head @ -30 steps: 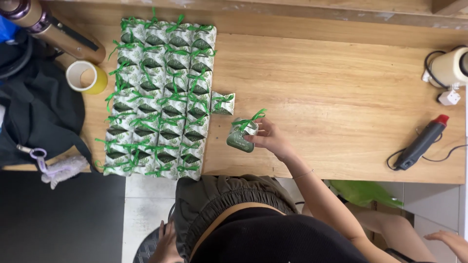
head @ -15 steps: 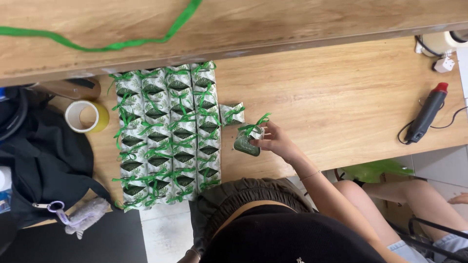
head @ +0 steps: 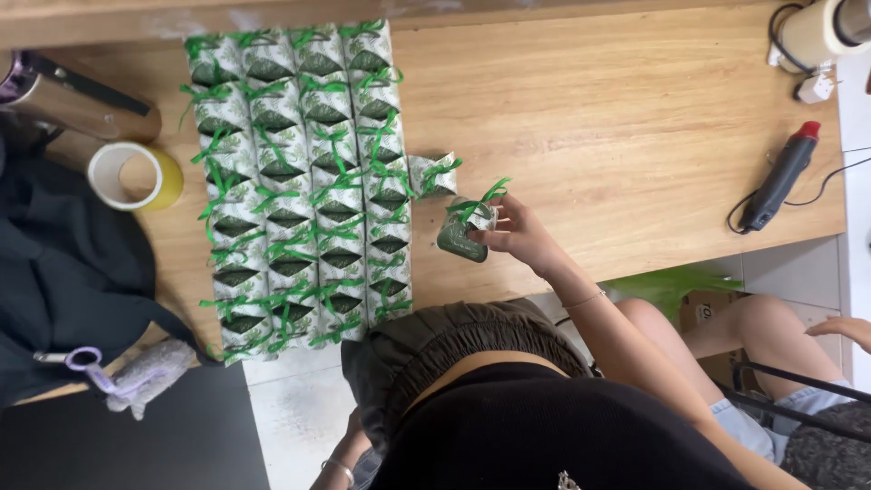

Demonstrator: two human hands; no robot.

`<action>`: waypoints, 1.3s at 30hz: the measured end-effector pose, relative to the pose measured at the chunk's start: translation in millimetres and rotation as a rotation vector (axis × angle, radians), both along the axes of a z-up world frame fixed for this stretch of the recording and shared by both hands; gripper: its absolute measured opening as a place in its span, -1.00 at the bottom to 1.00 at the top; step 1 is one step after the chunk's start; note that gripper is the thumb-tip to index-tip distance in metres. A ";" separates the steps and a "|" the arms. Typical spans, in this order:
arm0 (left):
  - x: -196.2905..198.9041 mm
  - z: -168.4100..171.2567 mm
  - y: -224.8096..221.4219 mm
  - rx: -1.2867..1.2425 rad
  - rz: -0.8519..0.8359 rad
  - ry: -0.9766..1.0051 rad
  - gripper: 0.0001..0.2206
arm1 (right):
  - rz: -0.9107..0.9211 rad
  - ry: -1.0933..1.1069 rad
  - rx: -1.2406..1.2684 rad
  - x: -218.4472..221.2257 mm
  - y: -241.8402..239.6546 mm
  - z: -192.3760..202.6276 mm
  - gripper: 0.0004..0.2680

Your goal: Packing small star-shaped and circular items into decorative paper bags and boxes.

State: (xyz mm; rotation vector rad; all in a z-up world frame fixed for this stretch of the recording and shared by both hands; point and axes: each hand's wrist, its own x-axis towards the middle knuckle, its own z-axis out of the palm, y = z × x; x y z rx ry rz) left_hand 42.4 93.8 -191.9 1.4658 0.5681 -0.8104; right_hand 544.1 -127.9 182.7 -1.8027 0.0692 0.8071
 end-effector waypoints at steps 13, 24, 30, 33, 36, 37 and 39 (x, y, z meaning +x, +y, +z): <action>-12.8 73.2 -7.1 0.066 -0.126 0.064 -0.76 | 0.181 -0.432 -0.207 -8.2 26.0 -72.1 -0.58; 34.7 210.7 4.5 0.118 -0.192 0.130 -0.72 | 0.074 -0.359 -0.236 -24.2 1.3 -60.6 -0.48; 36.8 246.2 19.9 0.148 -0.250 0.158 -0.70 | -0.072 -0.254 -0.610 -117.4 -148.7 -123.7 -0.88; 13.3 256.7 0.9 0.158 -0.285 0.188 -0.68 | 0.200 -0.413 -0.272 -188.4 -128.5 62.8 -0.78; -20.0 273.6 7.3 0.159 -0.319 0.239 -0.67 | 0.210 -0.336 -0.351 -208.5 -153.3 42.3 -0.78; -30.8 281.7 11.2 0.158 -0.326 0.255 -0.67 | 0.218 -0.306 -0.389 -216.3 -166.8 22.3 -0.78; -49.2 291.8 18.4 0.160 -0.337 0.276 -0.66 | 0.236 -0.259 -0.465 -228.0 -195.7 -16.9 -0.78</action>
